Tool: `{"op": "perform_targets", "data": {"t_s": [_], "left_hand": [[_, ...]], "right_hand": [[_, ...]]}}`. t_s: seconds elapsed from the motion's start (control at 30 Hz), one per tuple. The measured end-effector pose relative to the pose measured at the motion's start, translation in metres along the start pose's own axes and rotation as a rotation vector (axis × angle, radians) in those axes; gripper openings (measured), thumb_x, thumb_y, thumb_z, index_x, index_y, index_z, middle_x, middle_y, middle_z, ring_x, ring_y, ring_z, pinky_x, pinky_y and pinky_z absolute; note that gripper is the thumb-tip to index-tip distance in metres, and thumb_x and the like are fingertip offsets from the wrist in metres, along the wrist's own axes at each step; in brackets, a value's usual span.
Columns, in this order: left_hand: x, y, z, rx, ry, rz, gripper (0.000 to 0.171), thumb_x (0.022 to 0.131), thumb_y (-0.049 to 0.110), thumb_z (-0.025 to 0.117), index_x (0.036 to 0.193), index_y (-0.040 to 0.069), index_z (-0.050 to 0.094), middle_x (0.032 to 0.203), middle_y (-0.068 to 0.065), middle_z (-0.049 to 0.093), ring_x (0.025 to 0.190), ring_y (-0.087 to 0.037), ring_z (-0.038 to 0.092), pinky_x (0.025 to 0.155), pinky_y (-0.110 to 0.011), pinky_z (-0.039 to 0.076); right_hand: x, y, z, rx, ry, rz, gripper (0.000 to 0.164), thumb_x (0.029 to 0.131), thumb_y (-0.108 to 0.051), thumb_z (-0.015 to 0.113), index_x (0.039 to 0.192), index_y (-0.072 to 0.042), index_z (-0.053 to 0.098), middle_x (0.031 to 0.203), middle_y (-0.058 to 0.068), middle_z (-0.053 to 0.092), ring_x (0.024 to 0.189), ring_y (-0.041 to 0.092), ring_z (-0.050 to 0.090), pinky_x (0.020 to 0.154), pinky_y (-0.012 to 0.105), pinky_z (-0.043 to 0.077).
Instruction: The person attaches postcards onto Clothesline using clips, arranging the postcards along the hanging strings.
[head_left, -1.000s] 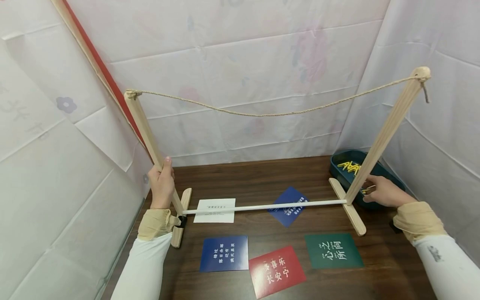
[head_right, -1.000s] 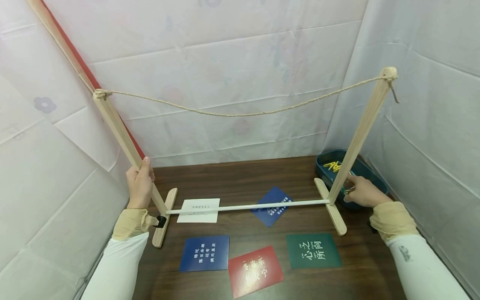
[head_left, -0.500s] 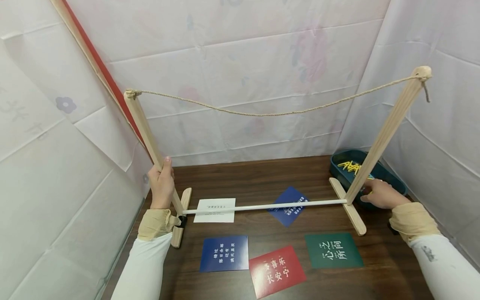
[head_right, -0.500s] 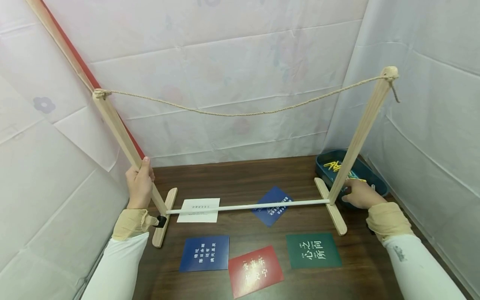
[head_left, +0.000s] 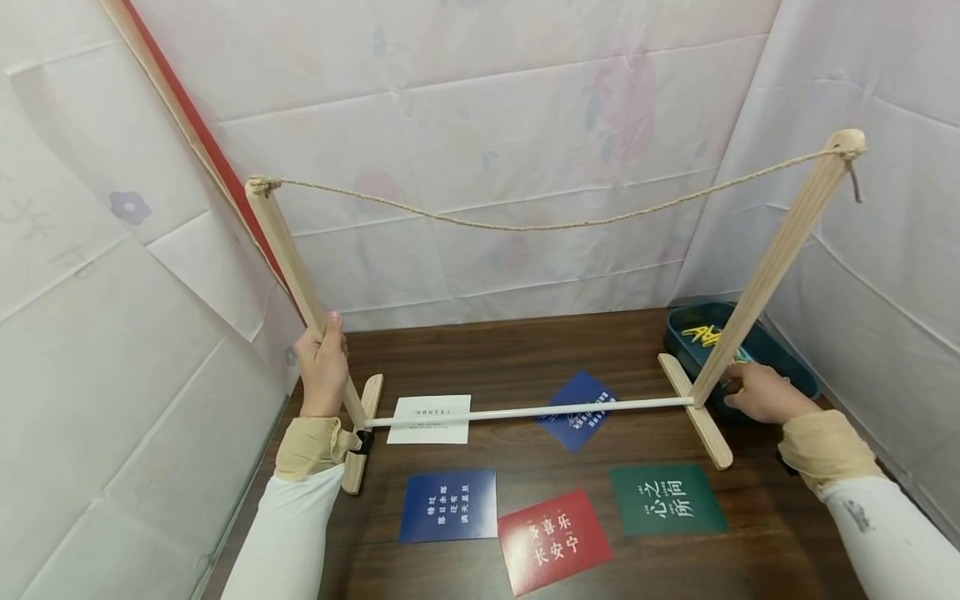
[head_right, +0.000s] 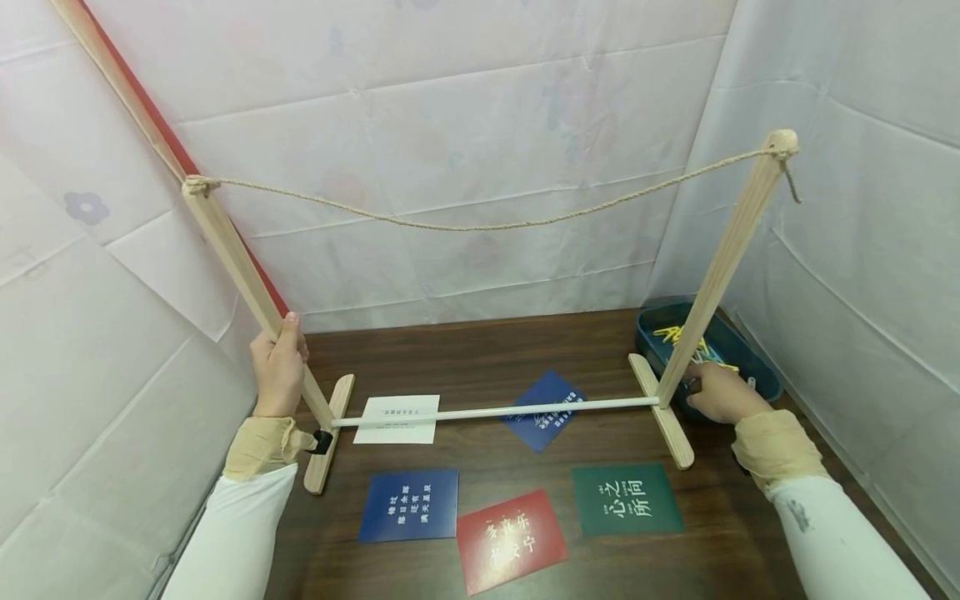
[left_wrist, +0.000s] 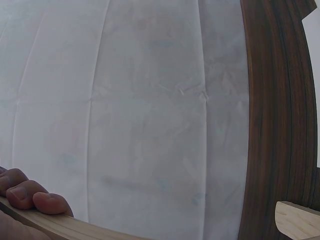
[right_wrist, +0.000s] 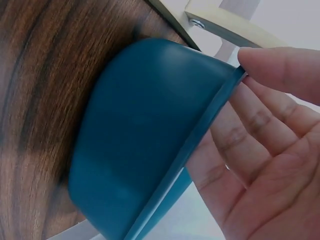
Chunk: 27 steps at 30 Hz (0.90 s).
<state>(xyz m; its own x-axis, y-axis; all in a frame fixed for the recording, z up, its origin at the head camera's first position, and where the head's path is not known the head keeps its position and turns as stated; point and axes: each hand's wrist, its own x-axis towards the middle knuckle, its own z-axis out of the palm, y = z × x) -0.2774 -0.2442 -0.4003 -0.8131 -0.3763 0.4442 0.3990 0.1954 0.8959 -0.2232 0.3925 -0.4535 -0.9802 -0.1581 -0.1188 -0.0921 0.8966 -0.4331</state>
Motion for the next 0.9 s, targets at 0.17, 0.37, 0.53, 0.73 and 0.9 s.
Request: {"op": "perform_targets", "data": {"t_s": [0.17,0.37,0.53,0.73,0.9], "left_hand": [[0.0,0.0,0.0,-0.006,-0.004,0.0,0.046,0.115,0.019,0.053,0.07,0.009,0.048,0.054,0.011,0.042,0.047,-0.004,0.036,0.046,-0.02,0.029],[0.0,0.001,0.0,-0.006,-0.009,-0.005,0.048,0.115,0.024,0.054,0.07,0.01,0.047,0.054,0.011,0.042,0.048,-0.004,0.036,0.047,-0.021,0.029],[0.0,0.0,0.0,0.003,-0.009,-0.011,0.047,0.115,0.027,0.055,0.072,0.01,0.049,0.055,0.012,0.043,0.049,-0.004,0.037,0.047,-0.02,0.03],[0.0,0.001,0.0,-0.004,-0.007,-0.009,0.047,0.115,0.027,0.054,0.072,0.009,0.049,0.055,0.012,0.043,0.049,-0.003,0.038,0.047,-0.02,0.03],[0.0,0.001,0.0,-0.003,-0.006,-0.004,0.048,0.115,0.024,0.054,0.07,0.01,0.048,0.054,0.011,0.042,0.047,-0.004,0.037,0.046,-0.02,0.029]], "right_hand": [[-0.004,-0.004,0.0,-0.001,-0.017,0.026,0.044,0.092,0.003,0.072,0.129,0.023,0.06,0.115,0.039,0.07,0.106,0.055,0.071,0.082,0.06,0.061],[-0.008,-0.008,0.002,0.017,-0.045,0.064,0.043,0.094,0.002,0.073,0.129,0.023,0.06,0.116,0.04,0.07,0.107,0.056,0.07,0.083,0.061,0.061],[-0.013,-0.012,0.002,0.036,-0.073,0.067,0.042,0.094,0.001,0.073,0.127,0.024,0.06,0.111,0.038,0.072,0.102,0.051,0.072,0.079,0.054,0.063],[-0.019,-0.013,0.001,0.043,-0.078,0.071,0.038,0.092,0.001,0.074,0.122,0.022,0.063,0.099,0.027,0.074,0.09,0.037,0.073,0.075,0.051,0.062],[-0.024,-0.012,0.003,0.051,-0.089,0.079,0.037,0.091,0.002,0.074,0.12,0.022,0.063,0.095,0.022,0.074,0.086,0.031,0.072,0.073,0.048,0.061]]}}
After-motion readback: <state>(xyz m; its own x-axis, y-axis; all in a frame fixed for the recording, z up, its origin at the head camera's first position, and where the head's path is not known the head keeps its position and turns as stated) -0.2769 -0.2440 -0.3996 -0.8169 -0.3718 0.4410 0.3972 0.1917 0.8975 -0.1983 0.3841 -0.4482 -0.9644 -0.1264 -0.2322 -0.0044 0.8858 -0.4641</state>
